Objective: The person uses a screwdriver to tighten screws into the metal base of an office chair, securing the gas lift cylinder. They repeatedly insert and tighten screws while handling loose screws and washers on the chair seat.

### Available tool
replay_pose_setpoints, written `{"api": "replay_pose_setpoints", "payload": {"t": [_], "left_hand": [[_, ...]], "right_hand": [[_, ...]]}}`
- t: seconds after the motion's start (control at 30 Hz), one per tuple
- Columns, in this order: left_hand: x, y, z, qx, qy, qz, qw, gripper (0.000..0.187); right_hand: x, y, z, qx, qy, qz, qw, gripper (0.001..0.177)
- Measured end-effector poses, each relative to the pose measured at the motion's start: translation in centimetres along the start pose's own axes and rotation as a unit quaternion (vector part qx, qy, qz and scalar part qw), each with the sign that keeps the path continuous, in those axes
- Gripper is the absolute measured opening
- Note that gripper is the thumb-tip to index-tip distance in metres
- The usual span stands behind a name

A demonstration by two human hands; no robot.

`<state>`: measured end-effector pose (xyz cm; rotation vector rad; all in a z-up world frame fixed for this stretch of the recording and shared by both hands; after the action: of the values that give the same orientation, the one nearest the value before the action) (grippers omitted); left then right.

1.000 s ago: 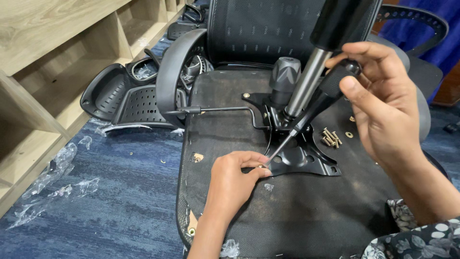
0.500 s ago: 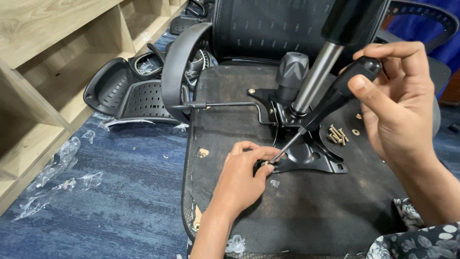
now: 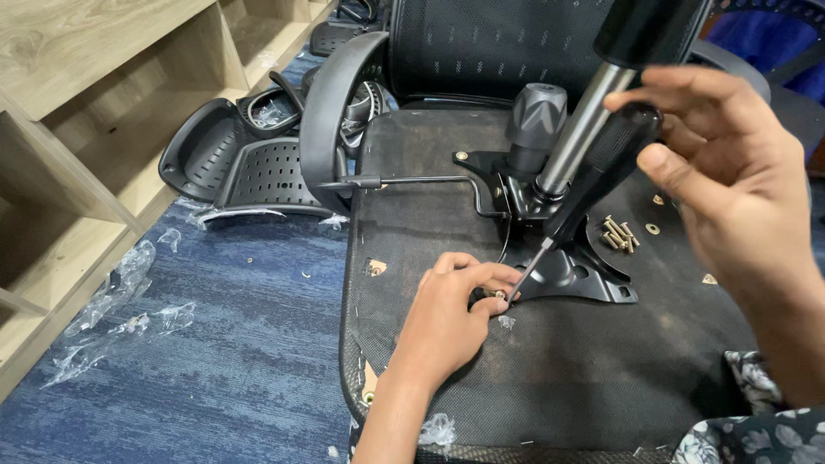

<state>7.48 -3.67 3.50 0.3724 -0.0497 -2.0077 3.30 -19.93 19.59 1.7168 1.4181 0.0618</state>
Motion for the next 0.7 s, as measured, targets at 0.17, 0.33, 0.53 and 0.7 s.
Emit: {"api": "replay_pose_setpoints", "payload": {"t": [0.17, 0.33, 0.53, 0.7], "left_hand": [[-0.4, 0.0, 0.4, 0.029, -0.043, 0.015, 0.999, 0.027], [-0.8, -0.1, -0.2, 0.033, -0.058, 0.045, 0.997, 0.023], [-1.7, -0.3, 0.4, 0.101, -0.067, 0.085, 0.989, 0.02], [-1.7, 0.2, -0.3, 0.066, -0.129, 0.086, 0.986, 0.025]], "right_hand": [[0.1, -0.2, -0.2, 0.025, 0.006, 0.031, 0.999, 0.041], [-0.4, -0.5, 1.2, 0.055, -0.015, 0.025, 0.998, 0.038], [-1.7, -0.6, 3.3, 0.072, 0.083, 0.06, 0.992, 0.029], [-3.0, -0.8, 4.2, 0.052, 0.09, 0.053, 0.993, 0.027]]}}
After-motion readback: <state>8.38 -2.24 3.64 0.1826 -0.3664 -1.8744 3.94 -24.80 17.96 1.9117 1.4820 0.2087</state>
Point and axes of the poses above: each hand's wrist, its own y-axis towards the middle knuckle, its own x-axis out of the palm, z = x × y, the point moved 10 cm from there along y, towards the middle knuckle, and after that the axes turned 9 degrees about -y, right-handed, at the moved point
